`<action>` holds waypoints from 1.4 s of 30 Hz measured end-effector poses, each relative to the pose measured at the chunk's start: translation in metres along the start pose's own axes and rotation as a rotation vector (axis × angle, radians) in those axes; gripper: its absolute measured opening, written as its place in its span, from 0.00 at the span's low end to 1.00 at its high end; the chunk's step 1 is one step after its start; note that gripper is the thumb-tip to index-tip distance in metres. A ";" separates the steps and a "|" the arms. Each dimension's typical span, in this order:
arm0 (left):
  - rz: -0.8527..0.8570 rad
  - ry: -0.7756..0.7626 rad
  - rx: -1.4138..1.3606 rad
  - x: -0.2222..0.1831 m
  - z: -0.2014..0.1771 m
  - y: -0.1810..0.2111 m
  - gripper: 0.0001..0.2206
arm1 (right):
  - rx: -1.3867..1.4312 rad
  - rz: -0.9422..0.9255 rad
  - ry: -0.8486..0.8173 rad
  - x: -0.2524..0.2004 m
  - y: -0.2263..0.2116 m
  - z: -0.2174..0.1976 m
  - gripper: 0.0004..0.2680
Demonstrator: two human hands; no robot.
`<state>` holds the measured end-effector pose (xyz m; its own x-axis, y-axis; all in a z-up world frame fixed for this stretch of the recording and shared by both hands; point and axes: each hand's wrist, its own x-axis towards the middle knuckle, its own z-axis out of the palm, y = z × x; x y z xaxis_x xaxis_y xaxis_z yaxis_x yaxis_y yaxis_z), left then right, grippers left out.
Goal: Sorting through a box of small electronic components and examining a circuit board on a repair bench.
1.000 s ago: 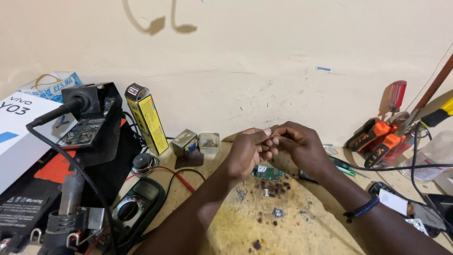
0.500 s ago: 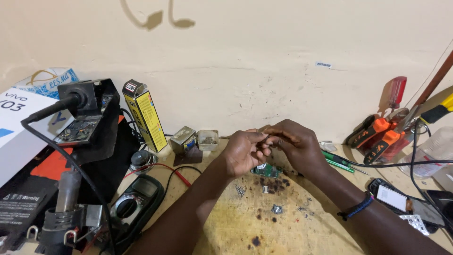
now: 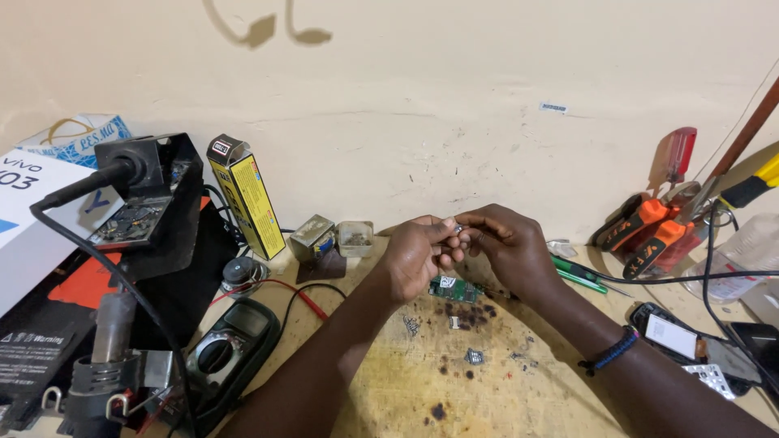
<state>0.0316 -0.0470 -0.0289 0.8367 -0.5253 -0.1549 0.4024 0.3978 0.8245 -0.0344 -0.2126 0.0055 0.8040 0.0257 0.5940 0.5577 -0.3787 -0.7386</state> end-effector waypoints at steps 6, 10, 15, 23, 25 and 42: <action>0.039 -0.003 0.067 -0.018 0.014 0.010 0.10 | -0.042 -0.024 0.011 0.001 -0.007 -0.001 0.08; 0.092 0.009 0.153 -0.025 0.020 0.014 0.12 | -0.078 -0.058 0.014 0.002 -0.005 -0.002 0.08; 0.152 0.057 0.263 -0.013 0.011 0.009 0.12 | 0.022 -0.004 -0.002 -0.004 0.008 -0.001 0.11; 0.933 0.806 1.308 -0.046 -0.016 0.078 0.03 | -0.044 -0.026 -0.088 -0.003 0.008 0.000 0.09; 0.987 1.007 1.457 -0.054 -0.034 0.090 0.06 | -0.059 -0.048 -0.107 -0.001 0.008 0.000 0.09; 1.295 0.433 1.396 -0.012 -0.040 0.043 0.08 | -0.179 0.062 -0.307 0.009 0.003 -0.024 0.07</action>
<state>0.0532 0.0065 -0.0137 0.4453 -0.1761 0.8779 -0.7767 -0.5637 0.2810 -0.0307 -0.2358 0.0164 0.8747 0.2640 0.4064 0.4830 -0.5439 -0.6863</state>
